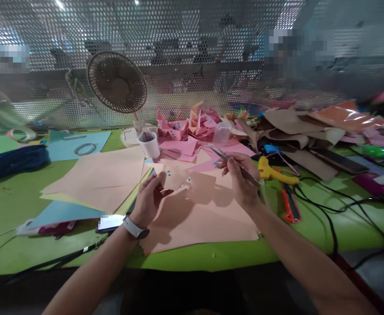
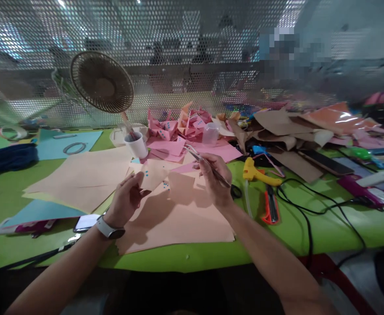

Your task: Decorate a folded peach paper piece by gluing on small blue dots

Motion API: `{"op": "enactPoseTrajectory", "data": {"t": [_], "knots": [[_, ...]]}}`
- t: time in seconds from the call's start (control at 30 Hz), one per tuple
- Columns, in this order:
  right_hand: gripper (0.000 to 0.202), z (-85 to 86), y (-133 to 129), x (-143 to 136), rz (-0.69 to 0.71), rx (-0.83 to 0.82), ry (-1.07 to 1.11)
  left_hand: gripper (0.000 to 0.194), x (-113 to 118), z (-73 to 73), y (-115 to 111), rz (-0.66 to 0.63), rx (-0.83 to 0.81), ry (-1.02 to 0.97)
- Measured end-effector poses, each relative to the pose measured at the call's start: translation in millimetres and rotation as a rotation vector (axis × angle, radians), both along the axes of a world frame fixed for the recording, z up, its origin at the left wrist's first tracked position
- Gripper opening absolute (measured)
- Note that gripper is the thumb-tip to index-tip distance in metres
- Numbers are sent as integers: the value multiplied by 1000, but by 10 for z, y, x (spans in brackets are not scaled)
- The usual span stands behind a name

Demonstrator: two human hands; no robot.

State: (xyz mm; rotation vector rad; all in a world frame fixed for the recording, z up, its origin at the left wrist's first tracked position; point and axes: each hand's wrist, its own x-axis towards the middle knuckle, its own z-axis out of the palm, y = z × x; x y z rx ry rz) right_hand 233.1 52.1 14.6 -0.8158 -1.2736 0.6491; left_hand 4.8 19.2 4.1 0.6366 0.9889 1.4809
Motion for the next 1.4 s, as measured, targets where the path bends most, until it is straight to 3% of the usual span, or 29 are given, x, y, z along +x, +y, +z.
{"op": "enactPoseTrajectory", "data": {"t": [0.17, 0.5, 0.77, 1.0, 1.23, 1.33, 1.4], "knots": [[33, 36, 117, 22, 14, -65, 62, 30, -79, -8, 58, 59, -2, -65], [33, 388, 68, 152, 7, -174, 272, 39, -92, -37, 67, 10, 80, -65], [48, 414, 21, 166, 151, -336, 318, 38, -102, -67, 75, -25, 144, -45], [60, 486, 41, 354, 281, -401, 304, 40, -112, -79, 102, 18, 136, -26], [68, 448, 50, 553, 256, -439, 356, 40, -123, -82, 126, 31, 123, -61], [70, 335, 81, 648, 211, -445, 307, 41, -118, -56, 126, 45, 111, -76], [69, 214, 108, 729, 137, -408, 151, 41, -118, -41, 126, 50, 105, -78]]}}
